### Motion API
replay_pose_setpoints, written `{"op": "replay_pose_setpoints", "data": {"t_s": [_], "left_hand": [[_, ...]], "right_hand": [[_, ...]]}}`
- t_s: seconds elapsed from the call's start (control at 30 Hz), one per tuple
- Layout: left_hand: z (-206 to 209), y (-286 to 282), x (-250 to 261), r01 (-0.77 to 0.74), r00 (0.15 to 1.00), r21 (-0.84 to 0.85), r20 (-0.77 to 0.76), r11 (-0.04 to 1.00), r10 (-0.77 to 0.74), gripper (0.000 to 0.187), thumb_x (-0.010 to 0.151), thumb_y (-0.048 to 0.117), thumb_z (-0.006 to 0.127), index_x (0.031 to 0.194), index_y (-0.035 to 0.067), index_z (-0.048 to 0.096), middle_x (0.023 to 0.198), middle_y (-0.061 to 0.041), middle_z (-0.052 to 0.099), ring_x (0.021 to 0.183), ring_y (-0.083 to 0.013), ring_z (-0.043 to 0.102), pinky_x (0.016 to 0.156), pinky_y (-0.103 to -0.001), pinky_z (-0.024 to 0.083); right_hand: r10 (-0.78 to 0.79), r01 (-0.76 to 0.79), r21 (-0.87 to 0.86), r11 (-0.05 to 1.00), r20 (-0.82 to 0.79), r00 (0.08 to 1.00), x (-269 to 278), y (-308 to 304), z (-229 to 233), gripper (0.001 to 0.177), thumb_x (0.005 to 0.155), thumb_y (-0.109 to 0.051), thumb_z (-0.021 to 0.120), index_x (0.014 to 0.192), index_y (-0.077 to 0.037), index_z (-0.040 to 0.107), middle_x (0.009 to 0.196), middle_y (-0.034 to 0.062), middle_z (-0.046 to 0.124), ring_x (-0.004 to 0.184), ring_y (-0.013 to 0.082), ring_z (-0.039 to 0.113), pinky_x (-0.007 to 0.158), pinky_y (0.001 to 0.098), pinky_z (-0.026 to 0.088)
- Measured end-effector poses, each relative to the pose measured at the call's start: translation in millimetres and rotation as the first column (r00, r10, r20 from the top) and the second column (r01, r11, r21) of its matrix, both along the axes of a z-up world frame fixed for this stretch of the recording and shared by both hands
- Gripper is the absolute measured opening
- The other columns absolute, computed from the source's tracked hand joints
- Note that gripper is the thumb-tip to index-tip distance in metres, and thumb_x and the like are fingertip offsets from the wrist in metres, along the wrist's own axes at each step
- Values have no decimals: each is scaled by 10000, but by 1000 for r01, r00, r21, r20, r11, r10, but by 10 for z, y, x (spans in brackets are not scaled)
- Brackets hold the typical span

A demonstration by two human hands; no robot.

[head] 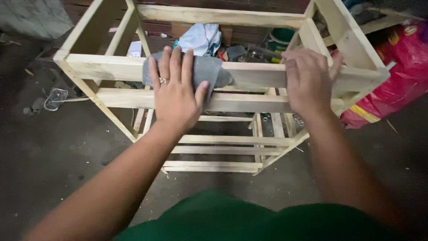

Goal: The person sands the surfaces and edges of a wooden frame by hand using a piece of sandpaper.

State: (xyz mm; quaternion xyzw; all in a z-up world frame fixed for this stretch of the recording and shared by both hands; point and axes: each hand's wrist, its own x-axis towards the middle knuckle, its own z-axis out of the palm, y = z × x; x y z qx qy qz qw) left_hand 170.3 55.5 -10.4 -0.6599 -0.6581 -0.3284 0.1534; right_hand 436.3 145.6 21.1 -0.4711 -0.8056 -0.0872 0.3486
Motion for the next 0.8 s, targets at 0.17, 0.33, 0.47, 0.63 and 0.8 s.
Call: {"op": "replay_pose_setpoints", "data": {"t_s": [0.17,0.33,0.47,0.63,0.8], "left_hand": [[-43,334,1149,237,971,61,-41,970,-235,740,836,477,673,1474,148,494,1572,-210,379,1494,-440,208,1198,-666,53],[-10,207,822,378,920,77,81,923,-384,681,897,436,674,1501,176,497,1563,-158,450,1520,-390,296,1272,-606,137],[77,-122,19,-62,998,1,2,998,62,615,1002,409,622,1506,85,485,1552,-216,444,1535,-402,294,1266,-654,103],[5,255,1165,210,966,154,118,965,-229,759,844,490,670,1448,79,466,1538,-241,397,1483,-467,220,1199,-685,49],[-75,188,794,326,938,133,73,936,-338,704,909,424,655,1533,139,496,1589,-156,434,1541,-401,282,1291,-625,114]], "right_hand": [[91,-91,-2,996,-83,992,86,95,-40,430,1170,-349,346,1274,-209,739,1342,110,659,1366,314,489,1156,624,79],[161,-159,27,987,-72,984,150,-116,67,457,1157,-417,346,1290,-166,704,1311,74,695,1326,299,548,1128,541,248],[181,-179,41,983,-53,982,141,-131,84,468,1169,-419,352,1312,-132,692,1337,89,688,1353,308,538,1144,542,228],[131,-131,5,991,-49,990,138,-89,57,486,1154,-435,341,1401,-152,648,1410,94,650,1431,314,470,1189,586,141],[130,-129,45,991,-20,991,120,-92,14,512,1153,-445,349,1506,-150,574,1522,84,571,1515,329,353,1211,648,-1]]}}
